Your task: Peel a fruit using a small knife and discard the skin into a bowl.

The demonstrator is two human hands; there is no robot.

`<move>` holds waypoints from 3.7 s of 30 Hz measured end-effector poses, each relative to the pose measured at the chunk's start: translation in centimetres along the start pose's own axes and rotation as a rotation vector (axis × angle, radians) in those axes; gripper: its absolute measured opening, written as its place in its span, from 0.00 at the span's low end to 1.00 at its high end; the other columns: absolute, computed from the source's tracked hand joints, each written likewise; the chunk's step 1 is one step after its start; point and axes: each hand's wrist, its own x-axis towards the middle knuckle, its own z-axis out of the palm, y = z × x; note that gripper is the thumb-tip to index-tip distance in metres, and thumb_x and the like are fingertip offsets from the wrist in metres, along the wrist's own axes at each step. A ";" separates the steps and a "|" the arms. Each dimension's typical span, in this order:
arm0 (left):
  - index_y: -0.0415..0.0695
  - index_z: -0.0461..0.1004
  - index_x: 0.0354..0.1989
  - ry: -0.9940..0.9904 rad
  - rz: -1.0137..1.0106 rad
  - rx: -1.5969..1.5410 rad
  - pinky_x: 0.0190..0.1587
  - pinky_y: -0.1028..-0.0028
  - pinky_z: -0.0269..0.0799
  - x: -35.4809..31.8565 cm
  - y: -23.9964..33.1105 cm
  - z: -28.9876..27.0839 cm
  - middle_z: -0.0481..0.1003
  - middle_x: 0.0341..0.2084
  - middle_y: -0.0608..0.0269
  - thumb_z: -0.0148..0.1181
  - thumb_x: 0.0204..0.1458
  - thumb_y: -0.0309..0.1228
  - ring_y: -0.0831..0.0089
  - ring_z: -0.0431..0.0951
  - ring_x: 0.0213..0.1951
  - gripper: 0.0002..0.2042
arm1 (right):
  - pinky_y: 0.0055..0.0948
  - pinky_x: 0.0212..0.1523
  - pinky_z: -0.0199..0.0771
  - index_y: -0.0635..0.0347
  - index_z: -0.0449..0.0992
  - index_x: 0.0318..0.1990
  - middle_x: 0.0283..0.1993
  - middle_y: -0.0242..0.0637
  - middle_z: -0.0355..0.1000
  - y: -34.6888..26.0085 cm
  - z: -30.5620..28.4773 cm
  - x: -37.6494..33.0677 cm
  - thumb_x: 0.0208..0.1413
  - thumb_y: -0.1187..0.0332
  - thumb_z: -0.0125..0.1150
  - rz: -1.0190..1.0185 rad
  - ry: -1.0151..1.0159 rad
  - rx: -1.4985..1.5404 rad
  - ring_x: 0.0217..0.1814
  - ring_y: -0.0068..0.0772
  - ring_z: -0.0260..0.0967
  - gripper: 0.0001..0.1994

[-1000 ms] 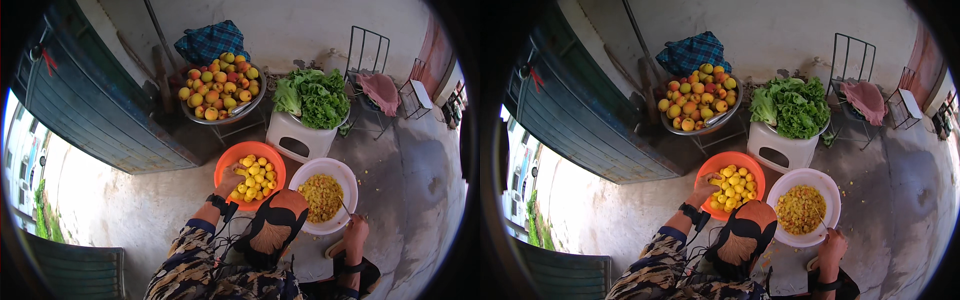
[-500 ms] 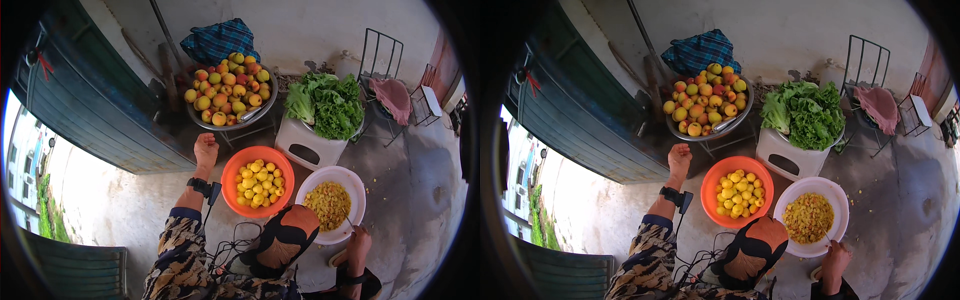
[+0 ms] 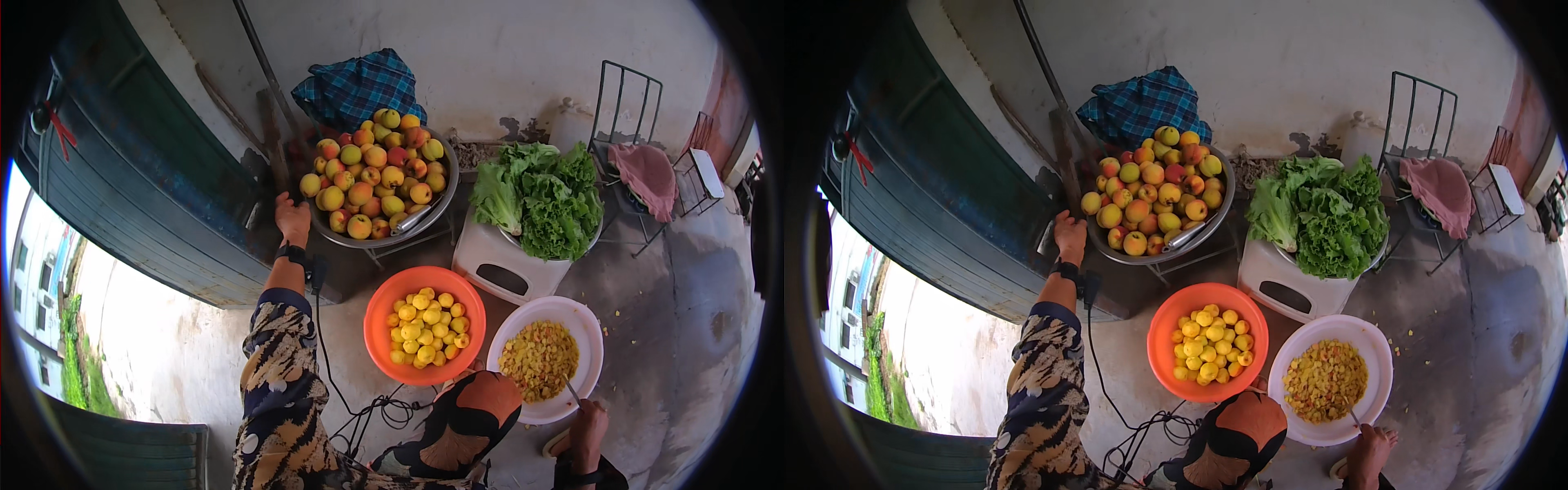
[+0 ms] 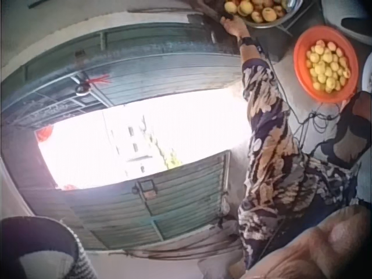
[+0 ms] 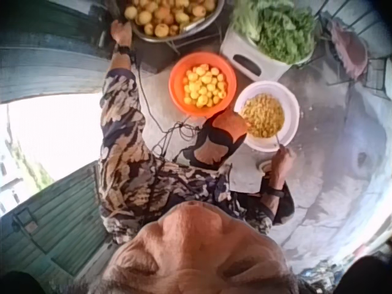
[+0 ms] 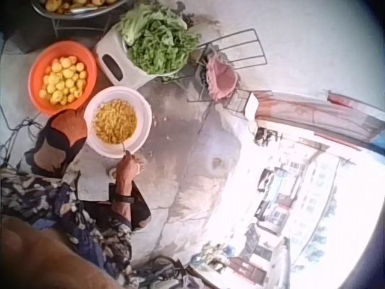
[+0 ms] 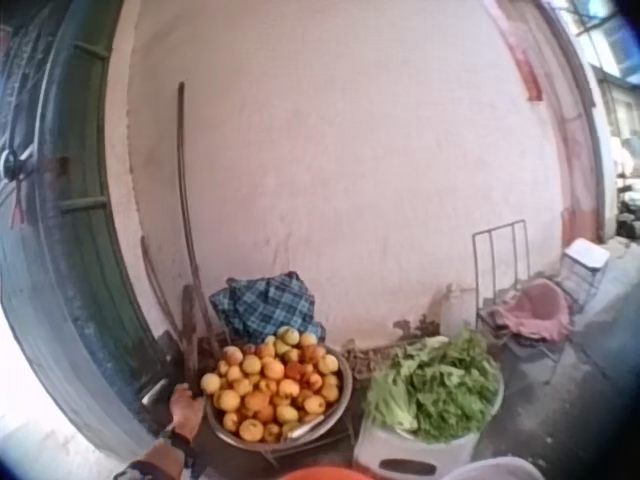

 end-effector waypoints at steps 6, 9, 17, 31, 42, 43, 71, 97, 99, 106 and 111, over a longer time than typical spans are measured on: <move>0.41 0.65 0.68 -0.081 0.217 0.270 0.59 0.62 0.72 1.5 1.2 3.5 0.75 0.57 0.42 0.73 0.47 0.30 0.52 0.76 0.59 0.37 | 0.47 0.33 0.73 0.59 0.82 0.29 0.27 0.50 0.73 0.8 0.0 -0.5 0.43 0.79 0.57 -0.040 0.031 0.003 0.33 0.56 0.73 0.09; 0.39 0.68 0.65 -0.148 0.228 0.257 0.56 0.62 0.74 2.6 1.1 4.2 0.76 0.55 0.43 0.73 0.47 0.29 0.53 0.78 0.56 0.34 | 0.49 0.40 0.73 0.60 0.83 0.30 0.28 0.50 0.74 0.2 0.1 -0.5 0.44 0.79 0.57 0.014 0.016 0.010 0.36 0.58 0.73 0.09; 0.38 0.70 0.59 -0.119 -0.141 -0.377 0.45 0.64 0.80 1.2 1.9 2.1 0.77 0.47 0.51 0.63 0.57 0.30 0.55 0.80 0.40 0.22 | 0.50 0.43 0.73 0.58 0.83 0.31 0.30 0.52 0.75 -0.8 -0.4 0.2 0.47 0.78 0.57 -0.021 0.034 -0.032 0.37 0.59 0.73 0.08; 0.40 0.71 0.58 -0.946 -0.334 -0.935 0.43 0.70 0.77 -19.1 13.4 -6.4 0.78 0.50 0.48 0.63 0.61 0.31 0.64 0.79 0.44 0.19 | 0.40 0.34 0.71 0.61 0.83 0.38 0.32 0.47 0.77 -5.2 -6.5 0.5 0.52 0.75 0.63 -0.088 0.112 0.286 0.32 0.52 0.75 0.07; 0.42 0.67 0.59 -1.653 -0.263 -0.829 0.48 0.71 0.78 -44.5 26.2 1.4 0.74 0.50 0.58 0.68 0.55 0.23 0.70 0.78 0.48 0.24 | 0.30 0.33 0.67 0.72 0.79 0.45 0.32 0.42 0.71 -5.9 -14.5 0.6 0.58 0.82 0.59 -0.201 0.427 0.547 0.31 0.33 0.69 0.09; 0.41 0.67 0.59 -1.665 -0.269 -0.796 0.46 0.72 0.78 -46.7 26.4 2.3 0.74 0.49 0.59 0.69 0.55 0.24 0.72 0.78 0.47 0.24 | 0.28 0.33 0.67 0.72 0.78 0.46 0.32 0.39 0.71 -5.4 -14.8 0.8 0.59 0.81 0.60 -0.188 0.485 0.554 0.32 0.28 0.67 0.09; 0.39 0.74 0.47 -1.435 -0.571 -0.828 0.28 0.81 0.67 -51.3 22.9 11.8 0.78 0.32 0.65 0.70 0.55 0.36 0.80 0.75 0.30 0.18 | 0.25 0.40 0.73 0.63 0.77 0.60 0.42 0.36 0.79 -0.9 -12.0 2.6 0.61 0.81 0.57 0.021 0.303 0.461 0.35 0.21 0.70 0.20; 0.39 0.75 0.51 -1.833 -0.735 -0.324 0.20 0.82 0.54 -49.2 22.8 9.6 0.72 0.24 0.61 0.49 0.65 0.52 0.79 0.63 0.20 0.25 | 0.29 0.25 0.69 0.40 0.81 0.59 0.25 0.25 0.61 -4.9 -15.8 -0.1 0.43 0.67 0.64 -0.462 0.405 -0.038 0.28 0.27 0.67 0.29; 0.38 0.75 0.49 -1.870 -0.674 -0.272 0.20 0.82 0.53 -49.1 22.8 9.6 0.70 0.22 0.65 0.49 0.65 0.52 0.81 0.61 0.19 0.26 | 0.29 0.26 0.70 0.41 0.80 0.59 0.26 0.25 0.62 -4.5 -15.9 -0.3 0.44 0.67 0.63 -0.472 0.392 -0.042 0.28 0.27 0.66 0.29; 0.37 0.76 0.45 -1.942 -0.644 -0.322 0.20 0.83 0.51 -48.7 23.0 9.3 0.67 0.20 0.67 0.47 0.66 0.52 0.82 0.58 0.18 0.26 | 0.28 0.26 0.69 0.43 0.79 0.61 0.28 0.26 0.61 -4.6 -15.5 -0.8 0.48 0.66 0.60 -0.533 0.422 -0.060 0.28 0.28 0.65 0.28; 0.37 0.77 0.46 -1.910 -0.698 -0.308 0.19 0.83 0.51 -48.4 22.3 9.4 0.69 0.21 0.67 0.48 0.66 0.52 0.84 0.58 0.17 0.26 | 0.28 0.26 0.69 0.43 0.79 0.61 0.28 0.26 0.61 -4.8 -15.4 -0.8 0.49 0.66 0.60 -0.538 0.427 -0.081 0.28 0.27 0.65 0.27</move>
